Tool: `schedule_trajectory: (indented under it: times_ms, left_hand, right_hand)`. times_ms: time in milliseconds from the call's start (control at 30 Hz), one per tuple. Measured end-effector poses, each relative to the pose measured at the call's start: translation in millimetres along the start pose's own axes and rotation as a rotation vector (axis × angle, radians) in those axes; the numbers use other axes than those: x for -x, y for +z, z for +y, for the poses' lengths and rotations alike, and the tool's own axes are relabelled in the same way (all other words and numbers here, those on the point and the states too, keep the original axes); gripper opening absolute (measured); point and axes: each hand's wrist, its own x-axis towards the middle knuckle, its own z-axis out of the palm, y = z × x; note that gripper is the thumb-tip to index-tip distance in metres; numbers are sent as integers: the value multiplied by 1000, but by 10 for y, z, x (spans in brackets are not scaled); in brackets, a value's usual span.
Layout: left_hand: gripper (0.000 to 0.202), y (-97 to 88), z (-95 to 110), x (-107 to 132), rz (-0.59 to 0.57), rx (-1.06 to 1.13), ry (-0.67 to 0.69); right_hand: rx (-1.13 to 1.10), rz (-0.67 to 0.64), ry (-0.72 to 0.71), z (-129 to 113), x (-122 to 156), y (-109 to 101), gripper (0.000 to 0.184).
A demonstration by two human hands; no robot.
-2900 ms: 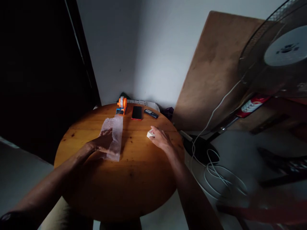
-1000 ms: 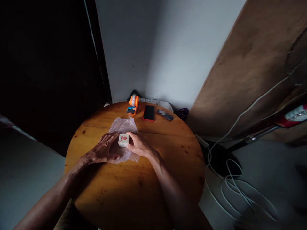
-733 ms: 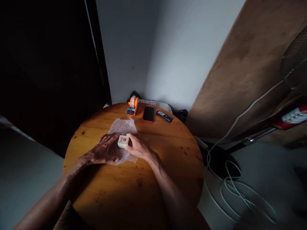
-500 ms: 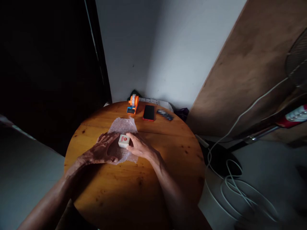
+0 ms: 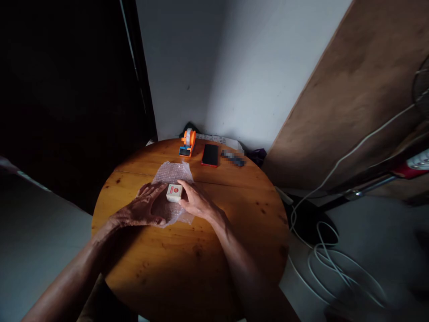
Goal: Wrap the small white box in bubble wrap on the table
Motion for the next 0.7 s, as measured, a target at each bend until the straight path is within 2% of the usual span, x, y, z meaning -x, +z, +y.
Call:
schedule_trajectory:
  times_ms: [467, 633, 700]
  left_hand:
    - [118, -7, -16, 8, 13, 65, 2]
    - [118, -12, -12, 1, -15, 62, -6]
    - [114, -13, -11, 2, -12, 58, 2]
  right_hand:
    - [69, -26, -2, -125, 6, -35, 50]
    - [11, -11, -16, -89, 11, -70, 58]
    - [-43, -22, -37, -41, 30, -127, 56]
